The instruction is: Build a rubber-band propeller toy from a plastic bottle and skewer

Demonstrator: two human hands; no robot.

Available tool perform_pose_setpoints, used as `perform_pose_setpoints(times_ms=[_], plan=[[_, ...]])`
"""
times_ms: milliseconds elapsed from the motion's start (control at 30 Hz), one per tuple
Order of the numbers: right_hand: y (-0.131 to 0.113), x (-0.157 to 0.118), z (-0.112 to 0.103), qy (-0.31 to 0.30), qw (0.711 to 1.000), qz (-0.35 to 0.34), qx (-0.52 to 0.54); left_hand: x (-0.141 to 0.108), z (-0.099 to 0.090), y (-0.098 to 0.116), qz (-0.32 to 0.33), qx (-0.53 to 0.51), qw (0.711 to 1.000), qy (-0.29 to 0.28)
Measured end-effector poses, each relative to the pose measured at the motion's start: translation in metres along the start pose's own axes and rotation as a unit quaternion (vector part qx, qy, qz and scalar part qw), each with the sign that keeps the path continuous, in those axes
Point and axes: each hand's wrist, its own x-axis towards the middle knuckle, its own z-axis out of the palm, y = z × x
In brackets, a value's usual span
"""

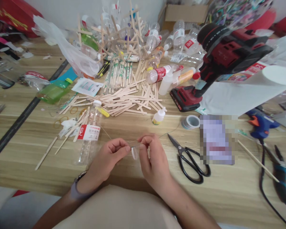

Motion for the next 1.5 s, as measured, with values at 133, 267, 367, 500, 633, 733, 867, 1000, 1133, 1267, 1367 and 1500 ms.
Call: perform_pose_setpoints(times_ms=[133, 267, 367, 500, 633, 733, 867, 1000, 1133, 1267, 1367, 1500], plan=[[-0.004, -0.001, 0.001, -0.004, 1.000, 0.008, 0.029, 0.000, 0.001, 0.001, 0.010, 0.031, 0.999, 0.009], [-0.005, -0.003, 0.001, -0.035, 0.997, -0.024, 0.057, 0.000, 0.001, 0.000, 0.028, 0.059, 0.998, 0.026], [-0.003, -0.003, 0.000, -0.052, 0.995, -0.052, 0.073, -0.001, 0.001, -0.003, 0.049, 0.071, 0.995, 0.045], [0.002, -0.003, 0.002, -0.044, 0.996, -0.051, 0.058, -0.003, 0.001, -0.005, 0.076, 0.077, 0.992, 0.065], [0.005, -0.005, 0.004, -0.058, 0.996, -0.040, 0.058, -0.001, 0.001, -0.006, 0.077, 0.075, 0.991, 0.075], [0.006, -0.006, 0.003, -0.059, 0.996, -0.052, 0.037, 0.001, -0.001, -0.006, 0.065, 0.068, 0.993, 0.074], [0.007, -0.005, 0.001, -0.065, 0.994, -0.086, 0.020, 0.004, -0.001, -0.004, 0.039, 0.010, 0.998, 0.056], [0.008, -0.004, 0.001, -0.077, 0.990, -0.115, 0.007, 0.004, -0.001, -0.001, 0.000, -0.078, 0.997, 0.018], [0.009, -0.003, 0.002, -0.076, 0.990, -0.121, -0.015, 0.003, -0.002, 0.002, -0.018, -0.138, 0.990, -0.005], [0.009, -0.003, 0.001, -0.080, 0.988, -0.128, -0.027, 0.003, -0.003, 0.001, -0.030, -0.172, 0.985, -0.015], [0.008, -0.003, 0.001, -0.082, 0.988, -0.130, -0.029, 0.003, -0.003, 0.001, -0.040, -0.199, 0.979, -0.027], [0.009, -0.002, 0.001, -0.090, 0.987, -0.129, -0.032, 0.003, -0.003, 0.001, -0.038, -0.207, 0.977, -0.026]])
